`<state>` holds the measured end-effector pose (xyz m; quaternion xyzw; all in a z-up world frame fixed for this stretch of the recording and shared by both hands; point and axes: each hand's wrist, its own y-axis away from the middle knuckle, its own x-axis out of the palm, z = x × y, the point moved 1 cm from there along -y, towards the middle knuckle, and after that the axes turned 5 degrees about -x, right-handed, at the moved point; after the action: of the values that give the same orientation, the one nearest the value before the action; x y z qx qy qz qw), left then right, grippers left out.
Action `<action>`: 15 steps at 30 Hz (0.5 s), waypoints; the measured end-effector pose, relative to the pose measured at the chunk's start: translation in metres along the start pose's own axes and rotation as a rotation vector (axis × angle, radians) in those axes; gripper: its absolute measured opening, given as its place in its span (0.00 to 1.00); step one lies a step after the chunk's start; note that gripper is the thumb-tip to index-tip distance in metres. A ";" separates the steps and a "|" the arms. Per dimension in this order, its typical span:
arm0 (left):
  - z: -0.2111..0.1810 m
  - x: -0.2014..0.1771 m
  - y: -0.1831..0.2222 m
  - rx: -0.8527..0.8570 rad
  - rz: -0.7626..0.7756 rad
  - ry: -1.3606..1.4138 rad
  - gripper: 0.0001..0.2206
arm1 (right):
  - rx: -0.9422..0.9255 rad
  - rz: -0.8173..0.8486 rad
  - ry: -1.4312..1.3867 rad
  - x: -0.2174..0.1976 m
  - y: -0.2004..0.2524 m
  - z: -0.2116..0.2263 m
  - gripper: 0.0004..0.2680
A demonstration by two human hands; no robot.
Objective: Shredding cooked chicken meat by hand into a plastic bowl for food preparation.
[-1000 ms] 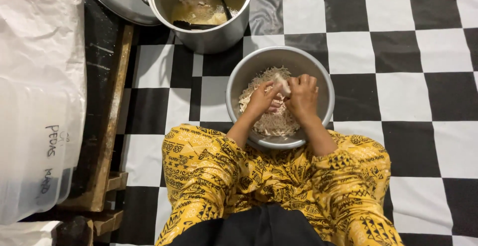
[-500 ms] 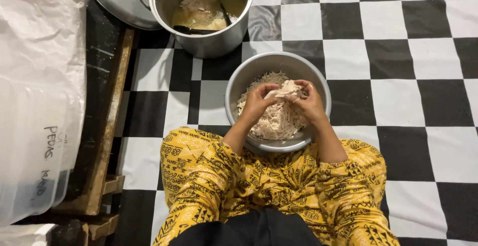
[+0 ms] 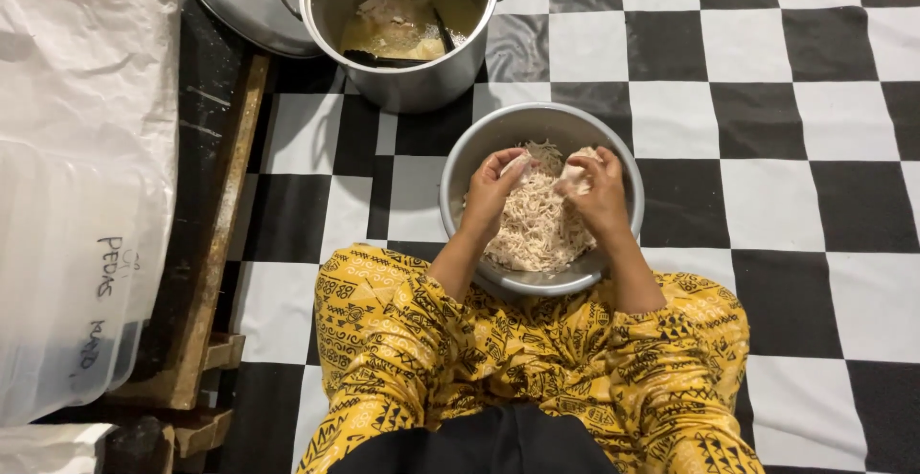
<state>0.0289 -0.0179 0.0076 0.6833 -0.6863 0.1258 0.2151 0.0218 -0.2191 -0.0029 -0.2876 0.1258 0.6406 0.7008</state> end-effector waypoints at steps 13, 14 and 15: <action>-0.025 0.021 0.035 0.117 -0.085 -0.685 0.18 | 0.037 0.030 -0.497 -0.005 0.022 0.072 0.14; -0.019 0.019 0.033 0.090 -0.050 -0.755 0.18 | 0.026 0.052 -0.456 -0.007 0.023 0.074 0.15; -0.013 0.018 0.031 0.065 -0.015 -0.828 0.18 | 0.013 0.073 -0.418 -0.009 0.023 0.077 0.16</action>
<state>0.0004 -0.0264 0.0311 0.6877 -0.7054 -0.1396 -0.0999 -0.0165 -0.1826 0.0579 -0.1393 -0.0081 0.7104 0.6899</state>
